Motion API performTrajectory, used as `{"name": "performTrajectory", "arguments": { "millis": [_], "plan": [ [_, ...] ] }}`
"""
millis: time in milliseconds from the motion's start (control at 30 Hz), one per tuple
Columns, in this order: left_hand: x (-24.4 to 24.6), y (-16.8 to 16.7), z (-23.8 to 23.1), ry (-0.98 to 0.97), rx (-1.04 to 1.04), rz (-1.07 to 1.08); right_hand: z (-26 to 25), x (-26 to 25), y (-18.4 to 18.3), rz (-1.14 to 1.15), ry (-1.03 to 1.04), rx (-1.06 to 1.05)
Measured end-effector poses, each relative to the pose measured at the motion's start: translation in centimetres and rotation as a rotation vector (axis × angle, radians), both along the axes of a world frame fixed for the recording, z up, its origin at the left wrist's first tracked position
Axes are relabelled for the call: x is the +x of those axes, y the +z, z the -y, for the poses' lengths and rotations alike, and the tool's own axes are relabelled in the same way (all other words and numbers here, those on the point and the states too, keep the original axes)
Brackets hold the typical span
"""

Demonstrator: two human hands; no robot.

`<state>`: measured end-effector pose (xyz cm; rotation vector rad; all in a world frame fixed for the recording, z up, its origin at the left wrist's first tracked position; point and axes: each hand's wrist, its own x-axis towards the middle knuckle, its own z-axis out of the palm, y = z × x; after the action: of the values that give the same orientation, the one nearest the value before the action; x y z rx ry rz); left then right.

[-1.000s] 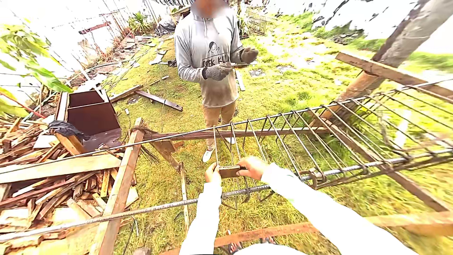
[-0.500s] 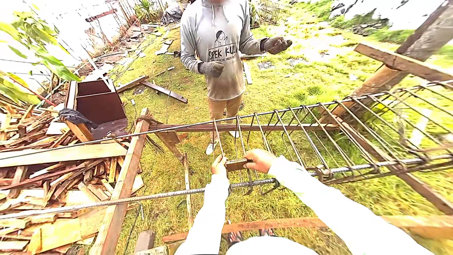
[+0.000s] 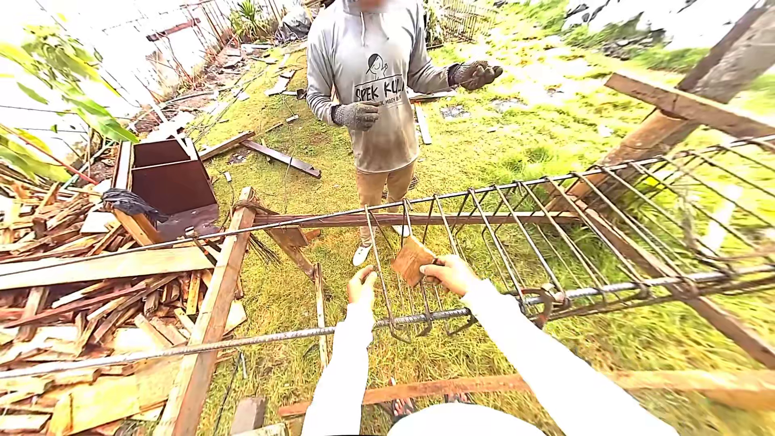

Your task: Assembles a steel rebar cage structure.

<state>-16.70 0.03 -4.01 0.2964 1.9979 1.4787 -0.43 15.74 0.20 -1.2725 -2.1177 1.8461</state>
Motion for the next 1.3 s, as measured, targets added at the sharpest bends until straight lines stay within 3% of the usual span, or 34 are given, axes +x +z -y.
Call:
{"name": "performTrajectory", "arguments": {
  "millis": [100,167,233,400,533,633,733,867,1133,1300],
  "plan": [
    [0.3,2.3,-0.2,-0.171,-0.046,-0.181,1.3,0.4,-0.7,-0.276,-0.29,-0.491],
    [0.7,3.3,-0.8,-0.251,0.01,-0.156,2.3,0.6,-1.2,-0.324,-0.282,-0.583],
    [0.8,3.3,-1.4,-0.229,0.066,-0.133,2.5,0.7,-1.6,-0.255,-0.181,-0.508],
    [-0.3,1.9,-0.7,-0.358,0.083,-0.213,0.5,1.8,-0.7,-0.062,-0.017,0.231],
    [-1.0,1.0,0.2,-0.469,0.0,-0.32,0.7,0.2,0.7,0.064,0.339,0.568],
    [-1.7,0.6,0.4,-0.391,0.019,-0.274,1.4,-1.9,2.1,0.224,0.518,0.609],
    [-2.9,-0.6,0.7,-0.215,0.182,0.123,0.6,-2.7,2.5,0.163,0.527,0.518],
    [-2.7,-0.7,-0.9,0.025,0.133,0.493,0.5,-3.0,1.4,0.08,0.469,0.497],
    [-4.2,-1.4,-0.2,0.073,0.15,0.412,2.2,-3.9,0.6,0.067,0.458,0.426],
    [-2.0,-2.1,-1.0,0.148,0.194,0.381,1.7,-3.2,1.1,0.092,0.472,0.461]
  ]
}}
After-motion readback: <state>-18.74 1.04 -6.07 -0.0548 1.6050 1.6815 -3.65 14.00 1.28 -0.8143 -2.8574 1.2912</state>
